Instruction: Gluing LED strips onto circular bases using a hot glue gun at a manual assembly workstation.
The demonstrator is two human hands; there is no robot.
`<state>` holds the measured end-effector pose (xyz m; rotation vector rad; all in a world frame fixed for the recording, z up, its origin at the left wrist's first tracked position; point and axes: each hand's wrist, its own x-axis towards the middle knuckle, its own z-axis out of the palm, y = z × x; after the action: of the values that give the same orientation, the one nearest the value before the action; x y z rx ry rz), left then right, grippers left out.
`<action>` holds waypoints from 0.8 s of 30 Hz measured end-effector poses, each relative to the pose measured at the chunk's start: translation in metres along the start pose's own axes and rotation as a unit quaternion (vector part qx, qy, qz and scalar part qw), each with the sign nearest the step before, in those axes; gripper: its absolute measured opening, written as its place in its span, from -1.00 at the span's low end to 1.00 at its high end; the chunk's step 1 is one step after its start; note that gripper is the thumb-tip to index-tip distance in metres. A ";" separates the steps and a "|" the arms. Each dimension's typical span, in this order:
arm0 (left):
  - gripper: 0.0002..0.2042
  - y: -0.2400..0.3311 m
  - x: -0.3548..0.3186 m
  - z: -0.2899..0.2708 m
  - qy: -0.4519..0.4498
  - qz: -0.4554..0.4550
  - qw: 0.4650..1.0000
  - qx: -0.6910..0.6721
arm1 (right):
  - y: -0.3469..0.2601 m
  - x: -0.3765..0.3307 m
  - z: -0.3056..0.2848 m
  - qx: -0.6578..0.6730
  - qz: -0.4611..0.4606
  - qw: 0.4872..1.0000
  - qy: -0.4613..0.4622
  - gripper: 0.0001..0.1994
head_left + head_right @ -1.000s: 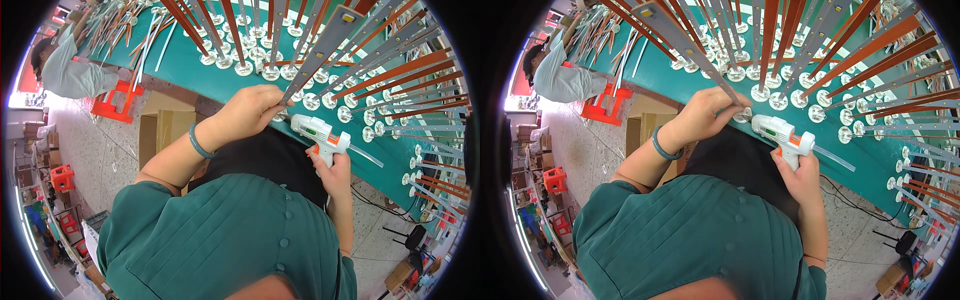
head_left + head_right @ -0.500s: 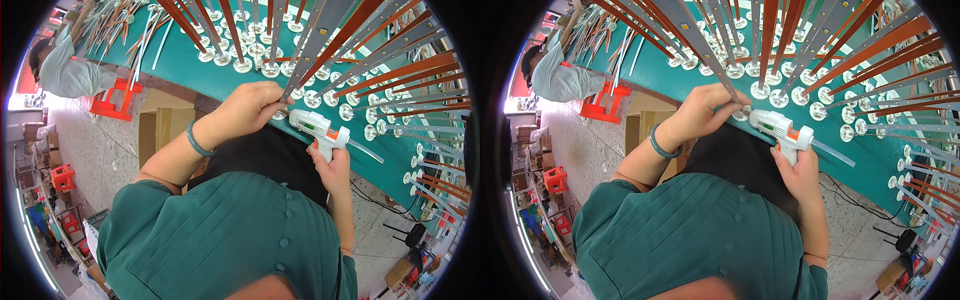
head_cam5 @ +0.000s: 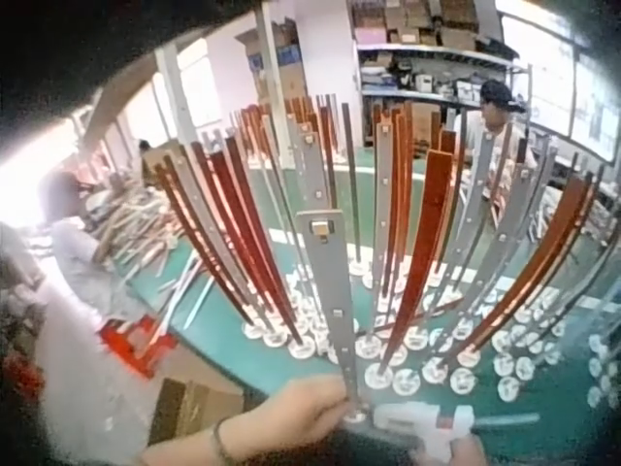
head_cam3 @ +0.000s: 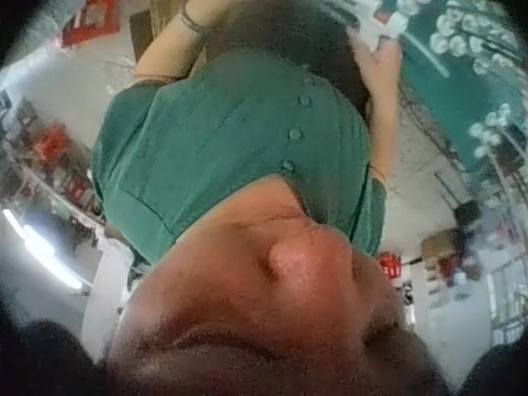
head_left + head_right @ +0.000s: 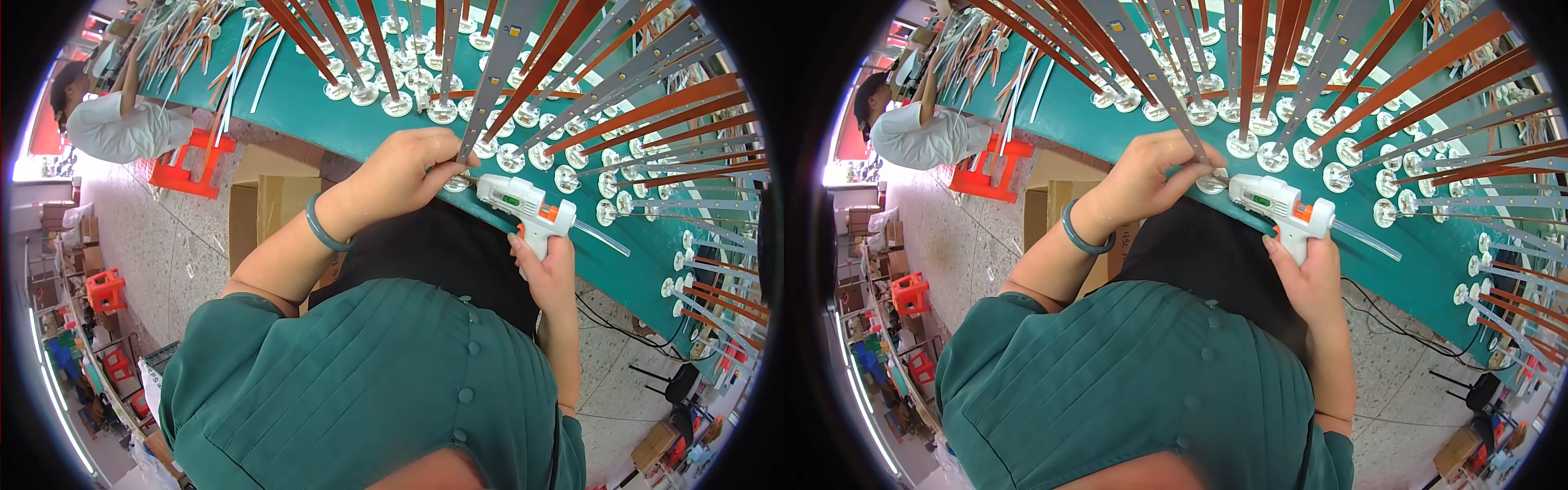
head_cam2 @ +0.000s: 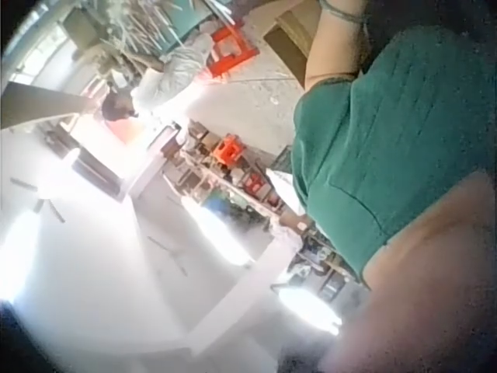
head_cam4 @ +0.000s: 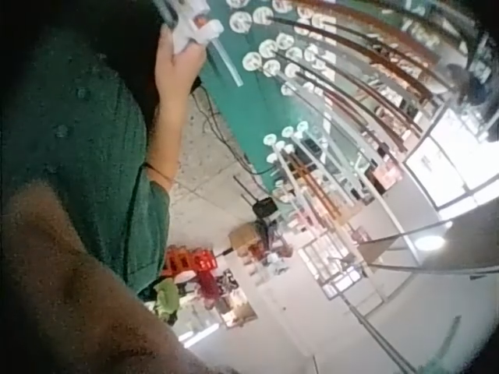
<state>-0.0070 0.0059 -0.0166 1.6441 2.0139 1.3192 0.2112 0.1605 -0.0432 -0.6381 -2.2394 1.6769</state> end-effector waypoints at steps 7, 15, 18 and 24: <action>-0.90 -0.001 0.001 -0.007 0.004 -0.004 1.000 -0.014 | 0.008 -0.016 -0.039 0.191 0.104 0.976 0.010 -0.67; -0.92 0.030 0.000 -0.023 0.000 -0.076 0.983 -0.167 | 0.027 -0.035 -0.106 -0.079 0.152 0.977 0.131 -0.80; -0.93 0.035 0.003 -0.017 -0.010 0.007 0.990 -0.143 | 0.012 -0.032 -0.095 -0.200 0.127 0.949 0.210 -0.79; -0.95 0.058 0.004 -0.011 -0.045 0.030 0.985 -0.164 | -0.045 -0.031 -0.046 -0.252 -0.196 0.929 0.188 -0.75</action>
<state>0.0223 0.0023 0.0342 1.5875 1.6056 1.4755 0.2514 0.1732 0.0148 -0.5140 -2.3079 0.7195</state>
